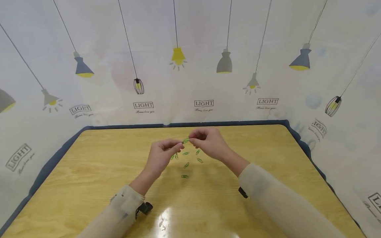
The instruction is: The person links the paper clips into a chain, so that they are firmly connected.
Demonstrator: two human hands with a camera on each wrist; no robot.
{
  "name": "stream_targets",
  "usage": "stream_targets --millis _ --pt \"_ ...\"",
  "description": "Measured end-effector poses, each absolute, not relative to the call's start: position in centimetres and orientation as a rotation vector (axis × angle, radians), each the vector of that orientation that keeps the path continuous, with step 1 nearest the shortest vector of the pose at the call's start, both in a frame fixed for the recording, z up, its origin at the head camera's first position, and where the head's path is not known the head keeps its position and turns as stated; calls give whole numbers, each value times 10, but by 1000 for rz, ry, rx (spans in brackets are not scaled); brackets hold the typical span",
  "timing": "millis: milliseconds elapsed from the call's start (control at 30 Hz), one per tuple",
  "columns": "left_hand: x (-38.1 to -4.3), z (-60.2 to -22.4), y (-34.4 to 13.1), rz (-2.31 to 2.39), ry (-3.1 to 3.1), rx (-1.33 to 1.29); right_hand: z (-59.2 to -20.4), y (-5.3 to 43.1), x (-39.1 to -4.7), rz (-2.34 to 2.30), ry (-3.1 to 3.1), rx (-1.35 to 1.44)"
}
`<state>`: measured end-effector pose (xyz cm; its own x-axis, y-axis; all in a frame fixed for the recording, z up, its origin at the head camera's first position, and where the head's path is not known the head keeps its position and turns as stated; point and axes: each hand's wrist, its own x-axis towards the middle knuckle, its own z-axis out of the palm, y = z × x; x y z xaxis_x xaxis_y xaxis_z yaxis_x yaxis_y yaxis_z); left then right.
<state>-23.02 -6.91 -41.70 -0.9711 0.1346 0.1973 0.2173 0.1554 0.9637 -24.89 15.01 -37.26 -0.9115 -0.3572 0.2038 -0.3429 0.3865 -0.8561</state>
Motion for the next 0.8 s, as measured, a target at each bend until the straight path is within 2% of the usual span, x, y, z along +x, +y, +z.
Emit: stream_targets --millis 300,500,800 --pt "-250 -421 -69 -1985 -2352 -280 -378 151 -277 -1591 2568 -685" --pt "-247 -414 -75 -2013 -2353 -253 -372 154 -275 -1593 2552 -664" --pt "-241 -409 -73 -2162 -2338 -479 -362 153 -265 -1602 2565 -680"
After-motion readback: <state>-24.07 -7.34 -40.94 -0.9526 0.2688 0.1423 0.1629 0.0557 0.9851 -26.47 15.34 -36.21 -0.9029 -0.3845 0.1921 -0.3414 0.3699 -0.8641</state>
